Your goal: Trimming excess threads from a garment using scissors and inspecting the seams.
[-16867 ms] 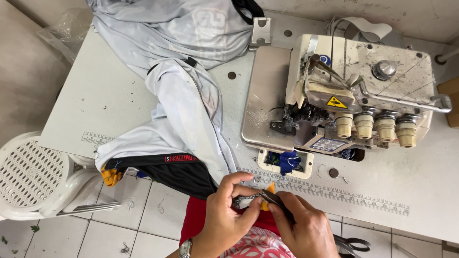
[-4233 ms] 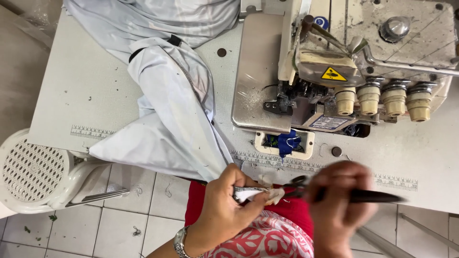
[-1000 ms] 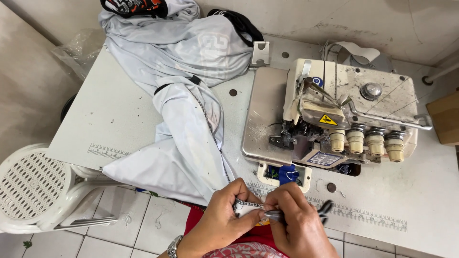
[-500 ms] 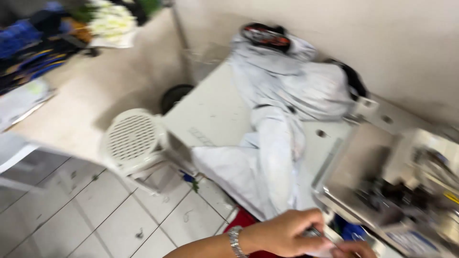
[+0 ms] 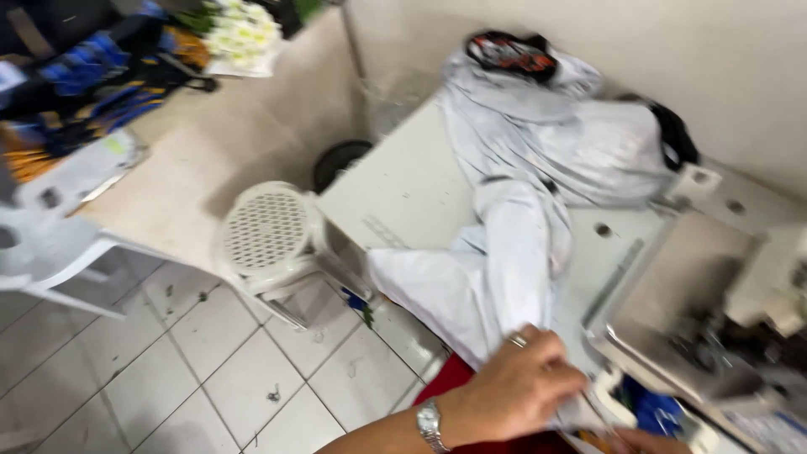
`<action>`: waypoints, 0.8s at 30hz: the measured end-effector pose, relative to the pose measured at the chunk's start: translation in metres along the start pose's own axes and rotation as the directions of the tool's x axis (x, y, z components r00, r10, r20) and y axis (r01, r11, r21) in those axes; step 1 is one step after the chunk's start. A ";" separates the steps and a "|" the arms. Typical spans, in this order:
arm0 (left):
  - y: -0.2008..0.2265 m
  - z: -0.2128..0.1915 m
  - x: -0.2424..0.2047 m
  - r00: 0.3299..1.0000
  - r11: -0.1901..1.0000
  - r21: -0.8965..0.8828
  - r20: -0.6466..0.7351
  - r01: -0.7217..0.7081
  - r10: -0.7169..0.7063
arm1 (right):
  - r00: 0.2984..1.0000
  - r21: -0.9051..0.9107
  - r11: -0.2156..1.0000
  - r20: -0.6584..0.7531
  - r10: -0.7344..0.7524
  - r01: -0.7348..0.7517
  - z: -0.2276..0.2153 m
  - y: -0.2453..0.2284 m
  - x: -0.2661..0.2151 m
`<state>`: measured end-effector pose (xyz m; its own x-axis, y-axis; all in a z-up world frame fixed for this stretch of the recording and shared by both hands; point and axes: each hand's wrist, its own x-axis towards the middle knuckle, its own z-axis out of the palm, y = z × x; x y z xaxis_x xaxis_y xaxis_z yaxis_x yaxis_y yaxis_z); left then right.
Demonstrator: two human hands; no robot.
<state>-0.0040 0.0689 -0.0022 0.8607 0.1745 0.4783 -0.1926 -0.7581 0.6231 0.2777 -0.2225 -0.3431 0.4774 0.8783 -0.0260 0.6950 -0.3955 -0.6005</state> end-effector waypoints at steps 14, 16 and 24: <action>0.025 0.016 -0.012 0.722 0.283 -0.836 0.179 0.469 -0.669 | 0.790 0.034 0.997 -0.612 -0.039 0.075 -0.124 -0.422 -0.015; 0.027 0.018 -0.011 0.724 0.369 -0.795 0.123 0.481 -0.678 | 0.876 0.200 0.979 -0.480 0.053 0.050 -0.137 -0.428 -0.018; 0.033 0.011 -0.008 0.758 0.453 -0.747 0.106 0.488 -0.643 | 0.945 0.285 0.954 -0.278 0.172 -0.090 -0.162 -0.396 -0.019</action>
<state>-0.0120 0.0353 0.0081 0.8264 0.5535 -0.1034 -0.0191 0.2112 0.9773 0.0805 -0.1264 0.0244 0.7202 0.6873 0.0942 0.4670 -0.3799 -0.7985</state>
